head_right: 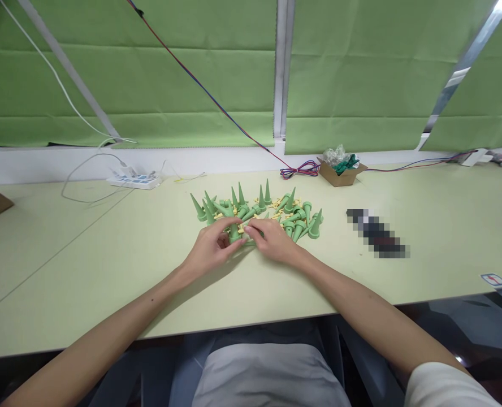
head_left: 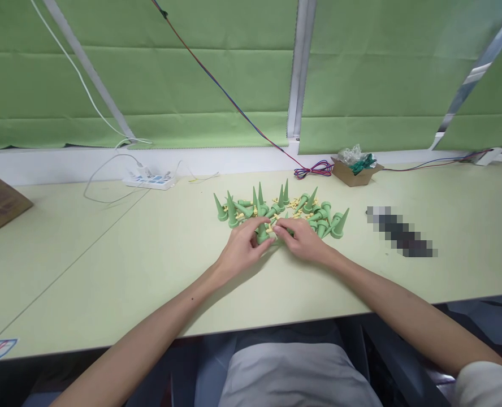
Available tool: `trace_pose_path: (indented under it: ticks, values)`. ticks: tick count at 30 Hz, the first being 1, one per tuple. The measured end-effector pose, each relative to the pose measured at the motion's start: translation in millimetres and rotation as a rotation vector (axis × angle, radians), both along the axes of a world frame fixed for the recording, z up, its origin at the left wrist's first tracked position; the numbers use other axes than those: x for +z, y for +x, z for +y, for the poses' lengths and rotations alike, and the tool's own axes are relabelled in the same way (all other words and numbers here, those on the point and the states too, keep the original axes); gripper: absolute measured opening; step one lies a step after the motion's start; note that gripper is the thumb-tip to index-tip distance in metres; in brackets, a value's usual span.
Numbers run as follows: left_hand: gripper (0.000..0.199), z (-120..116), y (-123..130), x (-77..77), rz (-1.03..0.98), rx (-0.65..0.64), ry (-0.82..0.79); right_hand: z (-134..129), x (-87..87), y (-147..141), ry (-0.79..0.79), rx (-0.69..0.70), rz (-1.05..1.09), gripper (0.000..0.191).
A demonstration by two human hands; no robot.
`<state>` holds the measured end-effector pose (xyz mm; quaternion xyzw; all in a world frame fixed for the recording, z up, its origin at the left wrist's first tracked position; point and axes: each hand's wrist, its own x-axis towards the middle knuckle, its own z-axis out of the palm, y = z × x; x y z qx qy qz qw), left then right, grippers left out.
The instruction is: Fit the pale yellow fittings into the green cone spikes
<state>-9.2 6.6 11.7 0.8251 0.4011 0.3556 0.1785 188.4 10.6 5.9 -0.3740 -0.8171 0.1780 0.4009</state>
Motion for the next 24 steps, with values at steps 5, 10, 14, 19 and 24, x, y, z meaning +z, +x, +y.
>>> trace_pose_path:
  ticks: [5, 10, 14, 19, 24]
  values:
    - [0.038, -0.9, 0.6, 1.4, 0.004, -0.009, -0.008, 2.1, -2.6, 0.0, -0.001, -0.019, -0.038, 0.038]
    - [0.039, 0.4, 0.8, 1.0, -0.007, 0.024, 0.000, 1.3, -1.7, -0.4, -0.023, -0.010, 0.033, 0.027]
    - [0.038, 1.2, 0.7, 0.4, -0.005, 0.033, 0.013, 0.1, -0.6, 1.2, -0.022, 0.027, 0.104, 0.008]
    - [0.038, 1.1, 0.7, 1.0, 0.008, 0.025, -0.003, 1.2, -1.3, 2.2, -0.013, 0.029, 0.097, 0.006]
    - [0.039, 1.0, 0.4, 0.9, 0.007, 0.020, -0.013, 1.1, -1.2, 1.6, 0.005, 0.019, 0.076, 0.010]
